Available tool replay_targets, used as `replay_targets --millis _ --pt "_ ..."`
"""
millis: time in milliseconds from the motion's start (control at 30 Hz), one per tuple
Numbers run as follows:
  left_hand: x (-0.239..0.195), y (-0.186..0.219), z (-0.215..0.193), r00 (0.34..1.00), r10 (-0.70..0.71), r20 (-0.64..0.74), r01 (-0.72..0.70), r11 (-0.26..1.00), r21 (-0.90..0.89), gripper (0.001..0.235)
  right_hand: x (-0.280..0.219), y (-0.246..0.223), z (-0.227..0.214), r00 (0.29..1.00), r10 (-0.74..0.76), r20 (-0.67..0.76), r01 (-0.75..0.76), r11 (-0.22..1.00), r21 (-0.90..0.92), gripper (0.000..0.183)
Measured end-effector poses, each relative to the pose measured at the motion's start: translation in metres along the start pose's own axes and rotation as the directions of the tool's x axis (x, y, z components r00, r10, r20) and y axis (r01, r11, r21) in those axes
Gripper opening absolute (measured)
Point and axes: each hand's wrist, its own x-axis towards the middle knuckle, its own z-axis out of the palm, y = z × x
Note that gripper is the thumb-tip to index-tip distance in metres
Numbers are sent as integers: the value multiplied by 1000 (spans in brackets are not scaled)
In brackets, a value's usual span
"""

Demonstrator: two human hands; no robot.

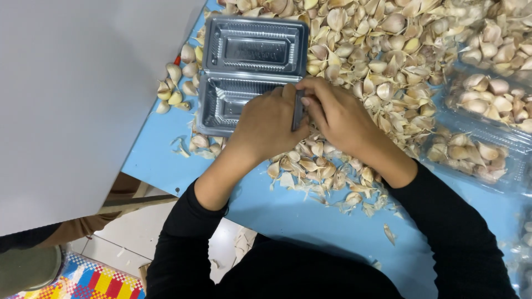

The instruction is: The person picks up individual garlic cloves from a large pile on a blue table and places them into clear plastic containers.

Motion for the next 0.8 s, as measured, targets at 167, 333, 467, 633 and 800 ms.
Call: replay_targets --millis 167,333,467,633,800 --pt "-5 9 -23 998 27 52 -13 966 -259 37 -12 9 -2 1000 -8 -26 11 996 89 23" --pt "-6 3 -39 988 87 126 -25 904 -426 25 -19 10 -3 993 -87 -77 94 992 87 24" --pt "-4 -8 -37 975 145 168 -42 864 -501 22 -22 20 -4 947 -297 -119 298 954 -3 14" --pt "-4 -14 -27 971 166 174 -45 836 -547 23 -26 31 9 906 -402 -130 398 915 -57 10" --pt "-7 -4 -34 973 106 205 17 852 -523 47 -23 33 13 885 -424 -191 402 904 -145 2"
